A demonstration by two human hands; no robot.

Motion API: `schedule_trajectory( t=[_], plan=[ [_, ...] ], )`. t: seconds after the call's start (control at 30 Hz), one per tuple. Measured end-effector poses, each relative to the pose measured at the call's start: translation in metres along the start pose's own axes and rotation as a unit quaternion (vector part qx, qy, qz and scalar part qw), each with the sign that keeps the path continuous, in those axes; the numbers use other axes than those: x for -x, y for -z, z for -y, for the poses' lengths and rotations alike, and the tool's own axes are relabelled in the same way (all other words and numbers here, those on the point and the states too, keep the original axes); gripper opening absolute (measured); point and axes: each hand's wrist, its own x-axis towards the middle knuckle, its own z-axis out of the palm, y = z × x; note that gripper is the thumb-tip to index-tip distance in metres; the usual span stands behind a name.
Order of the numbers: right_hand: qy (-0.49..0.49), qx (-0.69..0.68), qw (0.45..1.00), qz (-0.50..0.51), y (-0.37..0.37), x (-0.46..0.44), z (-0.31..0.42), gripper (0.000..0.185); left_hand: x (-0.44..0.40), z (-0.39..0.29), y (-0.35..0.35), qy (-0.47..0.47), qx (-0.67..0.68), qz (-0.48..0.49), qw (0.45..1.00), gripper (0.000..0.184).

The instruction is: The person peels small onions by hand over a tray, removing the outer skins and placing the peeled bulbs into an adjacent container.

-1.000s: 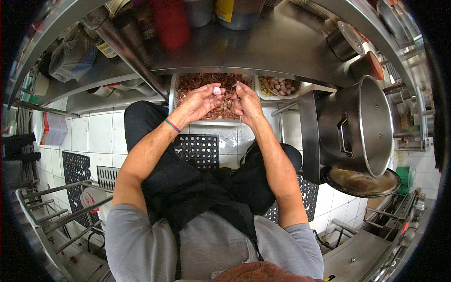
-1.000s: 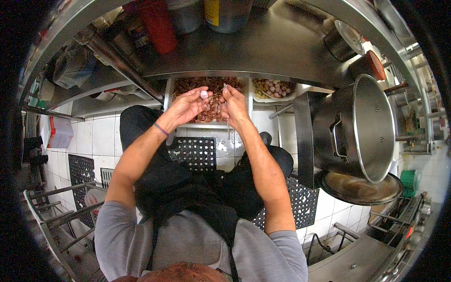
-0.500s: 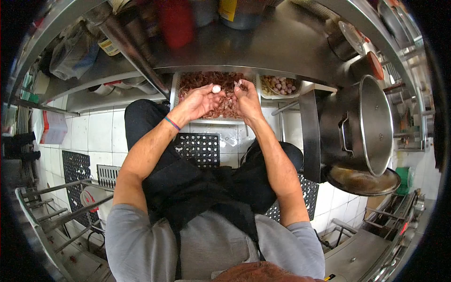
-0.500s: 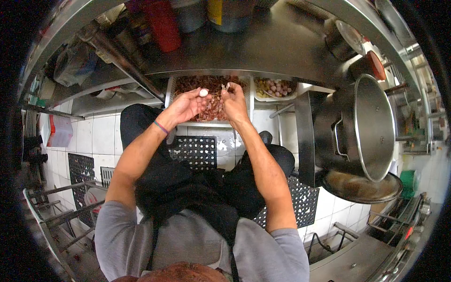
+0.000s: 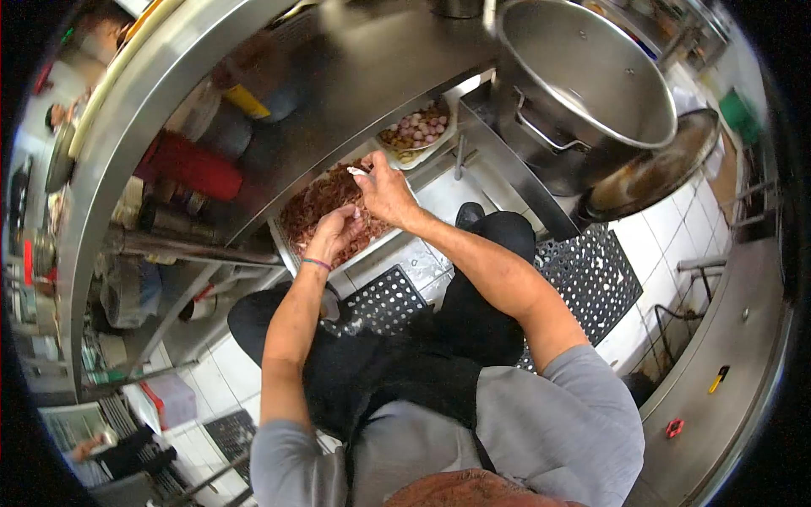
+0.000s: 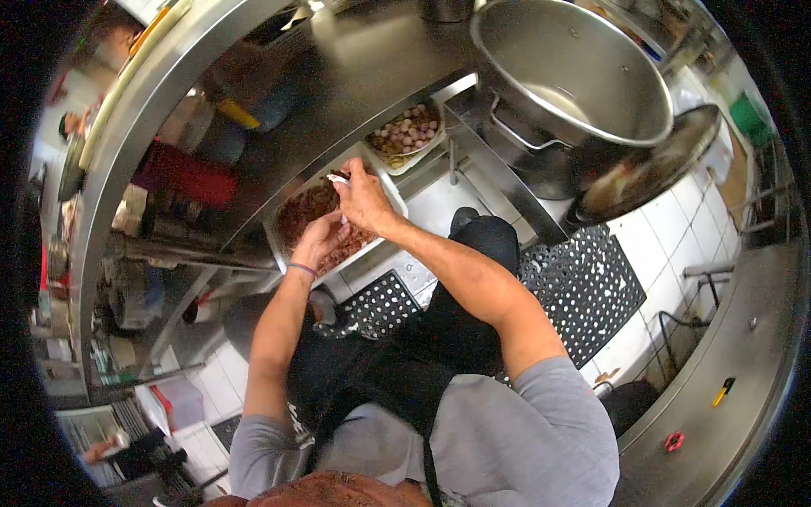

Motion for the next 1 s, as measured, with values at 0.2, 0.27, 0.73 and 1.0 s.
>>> schedule_trajectory(
  t=[0.2, 0.27, 0.73, 1.0],
  plan=[
    [0.010, -0.017, 0.999, -0.027, 0.027, 0.001, -0.010, 0.029, -0.074, -0.045, -0.086, -0.060, 0.076, 0.168, 0.981, 0.017],
    [-0.013, 0.023, 1.000, -0.002, 0.027, -0.001, -0.014, 0.028, -0.110, -0.057, -0.084, -0.077, 0.050, 0.177, 0.980, 0.017],
    [0.013, 0.358, 0.867, 0.346, 0.018, -0.003, -0.018, 0.040, 0.016, 0.009, 0.051, -0.138, -0.195, -0.138, 0.961, 0.026],
    [-0.010, 0.287, 0.881, 0.376, 0.012, -0.023, -0.025, 0.094, 0.066, -0.002, 0.007, -0.101, -0.094, -0.020, 0.990, 0.029]
  ],
)
